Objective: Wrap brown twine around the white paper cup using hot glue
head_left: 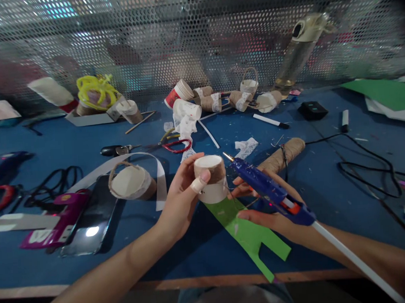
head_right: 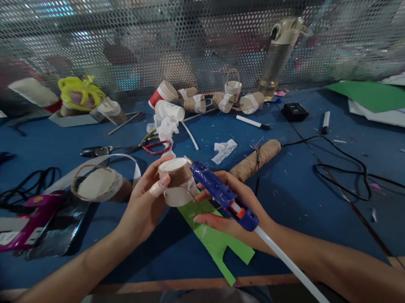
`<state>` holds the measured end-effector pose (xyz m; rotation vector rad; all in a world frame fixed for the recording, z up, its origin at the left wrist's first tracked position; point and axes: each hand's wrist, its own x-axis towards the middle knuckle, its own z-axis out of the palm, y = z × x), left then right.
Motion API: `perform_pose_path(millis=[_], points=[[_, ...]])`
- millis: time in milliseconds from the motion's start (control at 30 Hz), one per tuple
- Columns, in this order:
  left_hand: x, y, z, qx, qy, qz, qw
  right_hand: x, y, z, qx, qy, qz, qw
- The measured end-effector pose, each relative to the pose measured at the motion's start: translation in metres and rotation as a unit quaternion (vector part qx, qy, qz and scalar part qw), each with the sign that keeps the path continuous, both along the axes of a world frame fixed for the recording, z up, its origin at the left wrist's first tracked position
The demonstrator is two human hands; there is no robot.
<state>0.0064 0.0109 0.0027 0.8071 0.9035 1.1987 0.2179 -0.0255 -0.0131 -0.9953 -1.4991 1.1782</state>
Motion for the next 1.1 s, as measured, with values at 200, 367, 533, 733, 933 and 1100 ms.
perform_pose_path(millis=[200, 367, 533, 733, 933, 1100], points=[[0.001, -0.001, -0.003, 0.027, 0.026, -0.004, 0.999, -0.001, -0.003, 0.005, -0.058, 0.032, -0.017, 0.998], [0.000, -0.001, -0.003, 0.035, 0.037, -0.006, 0.999, 0.000, -0.005, 0.007, -0.007, -0.013, -0.076, 0.997], [0.001, -0.001, 0.001, 0.023, 0.039, -0.007, 0.999, 0.003, -0.001, 0.010, -0.013, -0.010, -0.088, 0.996], [0.000, -0.001, 0.001, 0.019, 0.032, -0.027, 0.999, 0.000, 0.007, 0.025, -0.097, -0.004, -0.098, 0.990], [-0.001, -0.003, 0.002, -0.001, 0.037, -0.048, 0.998, 0.001, 0.011, 0.033, -0.151, -0.020, -0.075, 0.985], [-0.002, -0.003, 0.002, -0.013, 0.034, -0.057, 0.998, 0.005, 0.012, 0.032, -0.167, -0.031, -0.071, 0.983]])
